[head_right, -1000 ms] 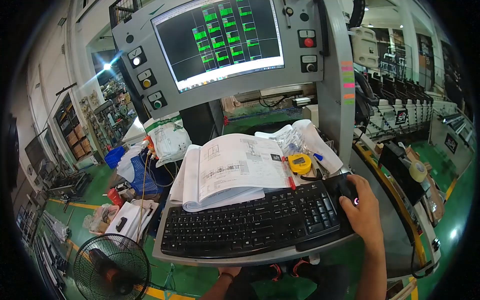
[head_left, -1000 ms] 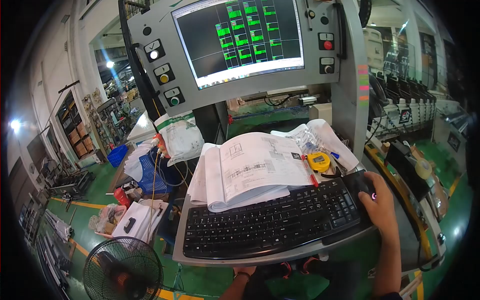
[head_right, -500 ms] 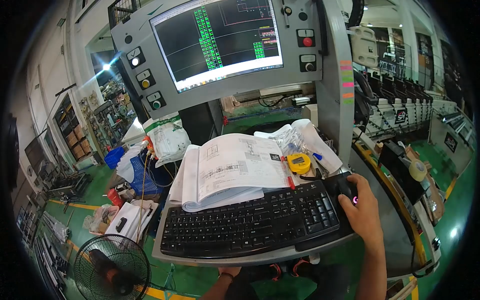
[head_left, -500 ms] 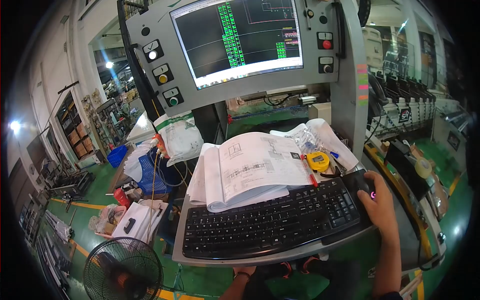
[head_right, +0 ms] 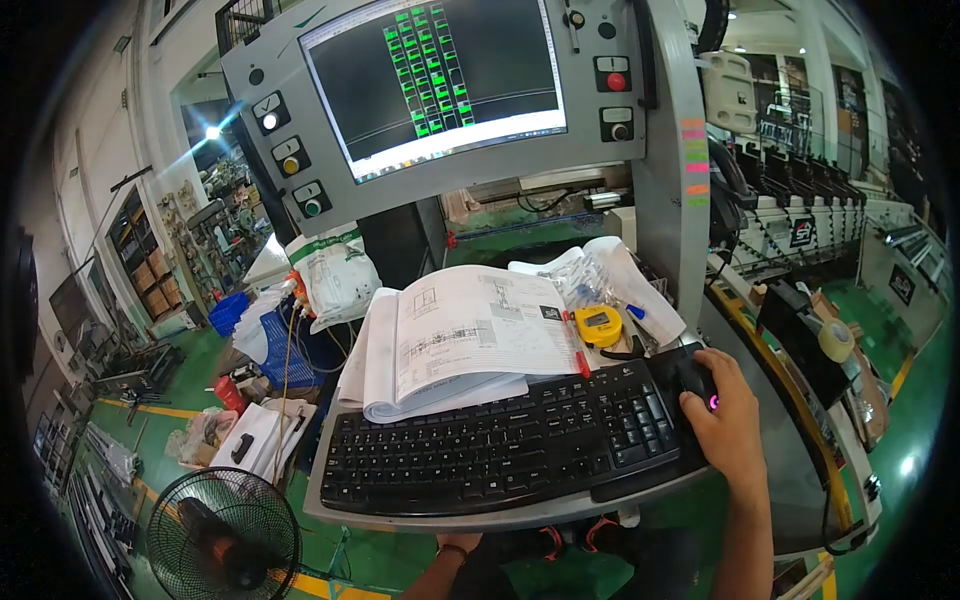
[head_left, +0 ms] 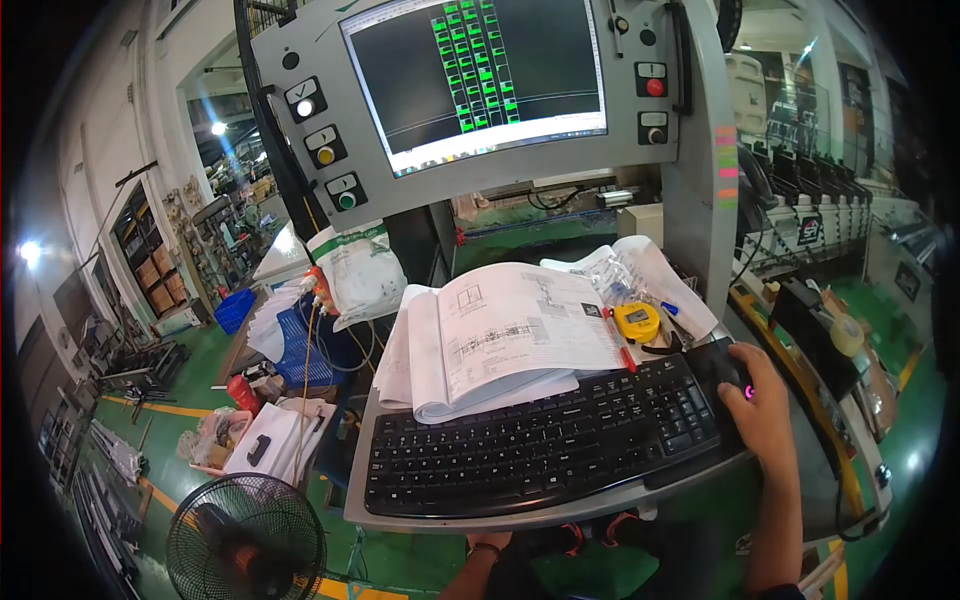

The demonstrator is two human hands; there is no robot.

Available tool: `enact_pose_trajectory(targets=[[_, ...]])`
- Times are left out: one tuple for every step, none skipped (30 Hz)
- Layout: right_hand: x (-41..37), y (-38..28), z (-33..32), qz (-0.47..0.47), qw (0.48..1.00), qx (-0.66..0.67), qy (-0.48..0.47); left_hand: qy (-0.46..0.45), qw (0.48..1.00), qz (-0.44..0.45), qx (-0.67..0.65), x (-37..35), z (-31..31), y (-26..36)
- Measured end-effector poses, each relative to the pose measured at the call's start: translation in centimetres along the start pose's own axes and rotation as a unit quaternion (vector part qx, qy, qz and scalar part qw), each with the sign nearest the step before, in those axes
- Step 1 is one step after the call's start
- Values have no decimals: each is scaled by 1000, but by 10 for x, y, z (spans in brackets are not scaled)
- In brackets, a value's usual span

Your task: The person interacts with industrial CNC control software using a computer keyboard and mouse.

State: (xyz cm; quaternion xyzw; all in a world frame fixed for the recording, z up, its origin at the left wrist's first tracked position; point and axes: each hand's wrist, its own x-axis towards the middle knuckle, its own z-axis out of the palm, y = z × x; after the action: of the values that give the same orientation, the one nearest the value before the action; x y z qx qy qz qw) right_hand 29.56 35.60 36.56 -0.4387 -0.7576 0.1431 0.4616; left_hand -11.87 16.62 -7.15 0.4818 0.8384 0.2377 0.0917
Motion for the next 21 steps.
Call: enact_pose_trajectory(targets=[[0,-6,-2,27,1000,7,-6,0,1000,-7,4,-1,-1,1],[0,-9,-3,55,998,15,-11,0,1000,-13,8,-2,-2,3],[0,-7,-2,39,999,13,-8,-7,1000,-16,3,-2,-2,3],[0,-2,0,23,1000,11,-4,-13,1000,-19,-2,-2,-4,4],[0,1,0,7,1000,9,0,-20,1000,-22,-7,-1,-5,4],[0,1,0,-6,1000,3,0,-22,999,-23,7,-1,-3,3],[0,1,0,-19,1000,-4,0,-23,999,-24,20,-1,-2,2],[0,1,1,-33,999,-10,-1,-25,999,-26,33,-1,-1,1],[1,-1,0,-1,1000,-1,-8,-24,999,-28,31,-1,-2,2],[1,-6,-2,31,999,8,-15,-23,999,-30,28,-1,-2,3],[1,-8,-3,63,998,17,-22,-22,999,-32,25,-1,-3,4],[0,-7,-3,47,999,13,-19,-21,999,-33,25,-1,-2,3],[0,-4,-2,29,999,10,-15,-20,999,-34,24,-1,0,2],[0,-1,-1,12,1000,7,-12,-20,999,-35,23,-1,1,1],[0,2,0,2,1000,5,-11,-21,999,-35,30,0,5,-2],[0,4,1,-8,1000,3,-10,-22,999,-34,36,1,9,-5],[0,6,1,-18,1000,0,-9,-23,998,-34,42,2,12,-8],[0,6,1,-20,1000,-1,-5,-27,998,-36,38,2,10,-6],[0,5,2,-23,1000,-2,-1,-30,998,-39,34,1,8,-4],[0,5,2,-25,1000,-3,2,-33,998,-42,30,0,5,-3],[0,3,2,-7,1000,4,-2,-35,998,-39,26,0,4,-3]])
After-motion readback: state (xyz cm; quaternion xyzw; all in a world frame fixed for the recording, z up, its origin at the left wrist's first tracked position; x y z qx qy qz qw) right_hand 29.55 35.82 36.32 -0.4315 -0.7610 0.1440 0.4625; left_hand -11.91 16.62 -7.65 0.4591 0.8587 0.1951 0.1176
